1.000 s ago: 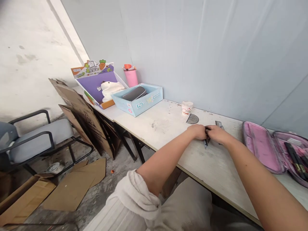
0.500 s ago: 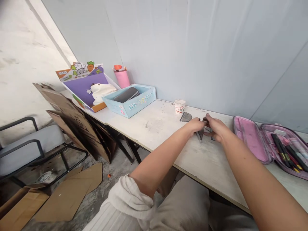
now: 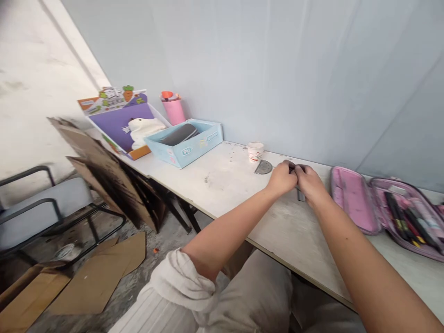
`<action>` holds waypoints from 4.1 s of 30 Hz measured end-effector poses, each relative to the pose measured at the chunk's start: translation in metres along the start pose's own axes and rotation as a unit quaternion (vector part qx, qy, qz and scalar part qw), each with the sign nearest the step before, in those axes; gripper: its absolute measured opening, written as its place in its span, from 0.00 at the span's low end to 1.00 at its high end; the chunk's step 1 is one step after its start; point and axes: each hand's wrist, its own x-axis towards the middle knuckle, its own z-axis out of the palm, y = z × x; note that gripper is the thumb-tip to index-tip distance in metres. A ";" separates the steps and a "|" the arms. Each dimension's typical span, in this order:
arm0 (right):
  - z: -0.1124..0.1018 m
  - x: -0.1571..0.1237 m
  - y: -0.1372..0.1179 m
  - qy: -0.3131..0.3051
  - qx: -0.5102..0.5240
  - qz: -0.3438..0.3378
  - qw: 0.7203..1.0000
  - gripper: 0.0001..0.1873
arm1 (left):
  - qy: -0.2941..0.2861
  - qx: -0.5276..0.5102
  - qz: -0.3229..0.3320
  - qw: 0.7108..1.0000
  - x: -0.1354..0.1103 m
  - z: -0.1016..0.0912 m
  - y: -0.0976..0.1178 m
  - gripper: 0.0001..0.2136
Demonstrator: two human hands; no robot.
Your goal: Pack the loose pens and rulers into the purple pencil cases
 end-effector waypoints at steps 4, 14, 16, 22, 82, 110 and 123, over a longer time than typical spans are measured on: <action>-0.045 -0.013 0.017 0.120 0.012 0.007 0.993 0.21 | -0.006 -0.026 0.110 0.994 0.007 0.022 0.035 0.14; -0.109 -0.054 0.081 0.087 -0.168 0.089 0.978 0.20 | -0.165 0.116 0.185 0.962 0.004 0.097 0.078 0.15; -0.109 -0.056 0.082 0.037 -0.222 0.088 0.970 0.19 | -0.184 0.165 0.175 0.953 0.001 0.097 0.077 0.15; -0.109 -0.047 0.072 -0.005 -0.270 0.061 0.961 0.17 | -0.207 0.172 0.171 0.948 0.008 0.076 0.060 0.12; -0.085 -0.043 0.092 0.096 -0.214 0.013 0.972 0.12 | -0.176 0.242 0.276 0.913 0.006 0.080 0.030 0.21; -0.013 0.034 0.013 -0.028 0.109 0.216 0.970 0.16 | -0.183 0.263 0.177 0.930 0.006 0.022 -0.053 0.25; -0.059 0.004 0.028 0.107 -0.017 -0.008 0.994 0.25 | -0.097 0.147 0.259 0.950 -0.013 0.018 -0.001 0.23</action>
